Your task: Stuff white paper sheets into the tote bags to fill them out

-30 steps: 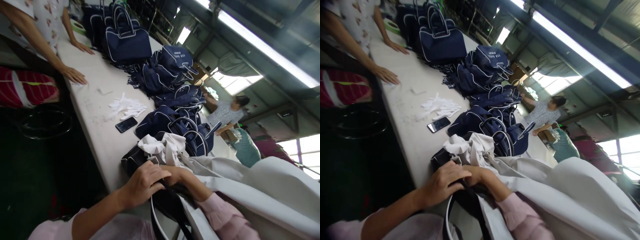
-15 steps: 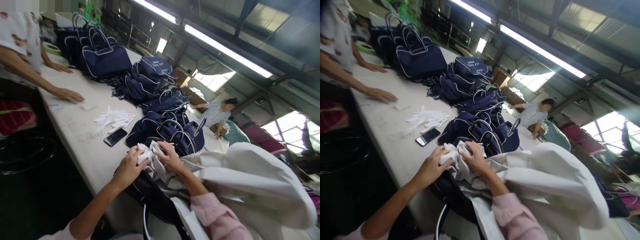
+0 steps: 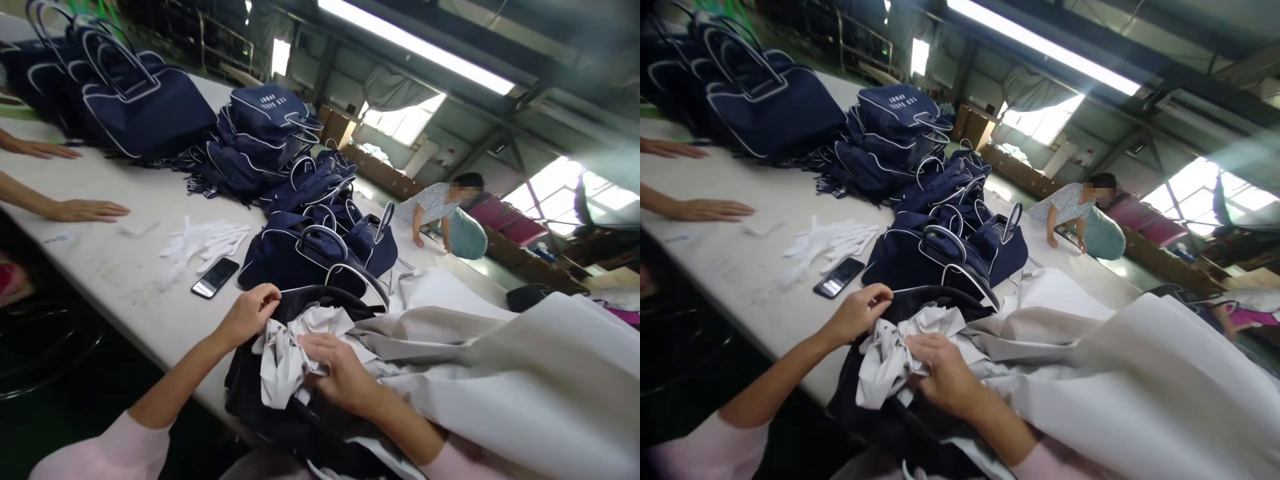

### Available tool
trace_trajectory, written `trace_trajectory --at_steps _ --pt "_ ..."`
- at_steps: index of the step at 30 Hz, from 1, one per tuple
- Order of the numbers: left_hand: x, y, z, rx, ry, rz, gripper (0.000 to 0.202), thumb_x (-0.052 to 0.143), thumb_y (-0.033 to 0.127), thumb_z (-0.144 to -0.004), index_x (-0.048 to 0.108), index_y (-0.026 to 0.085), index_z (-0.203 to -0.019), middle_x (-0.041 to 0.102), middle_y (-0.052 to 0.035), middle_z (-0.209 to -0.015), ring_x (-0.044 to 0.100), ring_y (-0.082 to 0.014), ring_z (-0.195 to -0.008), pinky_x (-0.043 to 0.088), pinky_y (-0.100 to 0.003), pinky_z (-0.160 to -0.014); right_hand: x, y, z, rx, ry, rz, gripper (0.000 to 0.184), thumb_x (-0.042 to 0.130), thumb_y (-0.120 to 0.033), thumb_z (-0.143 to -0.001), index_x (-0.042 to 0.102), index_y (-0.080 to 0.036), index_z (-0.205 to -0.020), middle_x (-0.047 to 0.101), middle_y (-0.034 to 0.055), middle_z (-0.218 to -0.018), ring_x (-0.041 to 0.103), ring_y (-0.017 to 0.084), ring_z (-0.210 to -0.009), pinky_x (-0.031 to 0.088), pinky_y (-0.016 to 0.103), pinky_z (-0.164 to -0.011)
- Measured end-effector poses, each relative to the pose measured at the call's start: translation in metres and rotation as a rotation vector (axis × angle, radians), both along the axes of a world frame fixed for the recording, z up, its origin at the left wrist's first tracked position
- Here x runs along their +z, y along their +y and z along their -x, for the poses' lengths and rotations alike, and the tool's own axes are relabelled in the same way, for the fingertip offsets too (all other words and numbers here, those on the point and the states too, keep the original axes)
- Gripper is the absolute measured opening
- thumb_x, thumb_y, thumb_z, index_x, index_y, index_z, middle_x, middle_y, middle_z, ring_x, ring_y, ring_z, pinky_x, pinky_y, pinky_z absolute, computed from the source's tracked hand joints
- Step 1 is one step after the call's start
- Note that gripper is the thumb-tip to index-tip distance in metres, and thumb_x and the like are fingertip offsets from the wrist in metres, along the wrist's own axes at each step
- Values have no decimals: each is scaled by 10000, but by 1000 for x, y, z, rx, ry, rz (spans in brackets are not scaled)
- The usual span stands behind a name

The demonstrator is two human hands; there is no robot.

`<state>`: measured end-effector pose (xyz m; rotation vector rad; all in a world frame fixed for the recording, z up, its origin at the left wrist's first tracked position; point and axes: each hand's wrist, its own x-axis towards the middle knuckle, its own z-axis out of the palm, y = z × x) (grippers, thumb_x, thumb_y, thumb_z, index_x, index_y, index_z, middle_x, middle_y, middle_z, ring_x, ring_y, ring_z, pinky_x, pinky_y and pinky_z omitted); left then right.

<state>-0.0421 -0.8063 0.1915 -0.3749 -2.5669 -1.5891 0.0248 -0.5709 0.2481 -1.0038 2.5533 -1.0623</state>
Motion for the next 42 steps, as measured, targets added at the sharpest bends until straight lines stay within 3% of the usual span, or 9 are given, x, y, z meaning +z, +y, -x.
trace_trajectory --at_steps 2,6,10,16,21,26,29,37,42 --pt "8 12 7 -77 155 286 63 523 172 -822 560 190 -869 556 -23 -871 557 -175 -815 444 -290 -723 -1 2 -10 -11 51 -13 584 633 -89 -774 582 -270 -1326 607 52 -1329 531 221 -1242 366 372 -1099" --pt "27 36 7 -126 301 702 287 713 182 -741 535 176 -966 518 -67 -957 515 -252 -916 437 -353 -765 -9 8 -15 -14 123 -38 628 619 -98 -775 523 -233 -1380 578 63 -1365 487 219 -1292 334 399 -1122" --pt "24 69 15 65 439 974 170 419 78 -917 563 132 -990 544 -129 -934 520 -280 -888 417 -389 -727 -12 8 -8 -65 202 -103 568 656 -162 -794 556 -232 -1348 574 71 -1367 475 240 -1297 309 444 -1140" --pt "3 65 20 168 577 989 249 377 69 -930 587 113 -1057 572 -124 -894 532 -260 -808 430 -354 -653 -15 7 -18 -396 304 -339 761 782 -283 -700 510 -168 -1402 303 191 -1546 295 389 -1401 279 586 -1138" --pt "-4 43 22 195 968 937 257 501 107 -902 561 119 -1152 606 -94 -928 541 -219 -745 426 -337 -629 -24 6 -12 -274 267 -352 720 688 -229 -781 439 -8 -1419 393 239 -1482 387 343 -1359 339 494 -1152" --pt "3 52 45 238 940 989 137 479 75 -886 605 127 -887 546 -49 -678 533 -227 -591 382 -353 -539 -25 1 26 -100 268 -282 571 646 -227 -836 510 -40 -1359 506 203 -1402 481 297 -1297 391 410 -1124" --pt "2 53 47 211 999 918 123 485 99 -897 606 107 -916 544 -25 -643 537 -197 -551 379 -331 -510 -32 3 50 -26 258 -233 565 623 -248 -864 485 -80 -1385 497 178 -1420 486 269 -1301 397 378 -1110" --pt "-5 69 18 227 973 712 63 548 135 -900 610 133 -909 555 -5 -642 551 -180 -589 394 -327 -555 -51 13 136 -252 -146 -472 226 509 -215 -923 711 -129 -977 716 133 -1046 660 208 -925 456 257 -797" --pt "-1 72 6 312 835 687 98 587 118 -861 609 141 -954 589 -26 -714 575 -220 -675 413 -351 -607 -47 5 124 -325 -39 -392 198 509 -182 -873 694 -124 -911 725 123 -962 652 192 -835 421 254 -705"
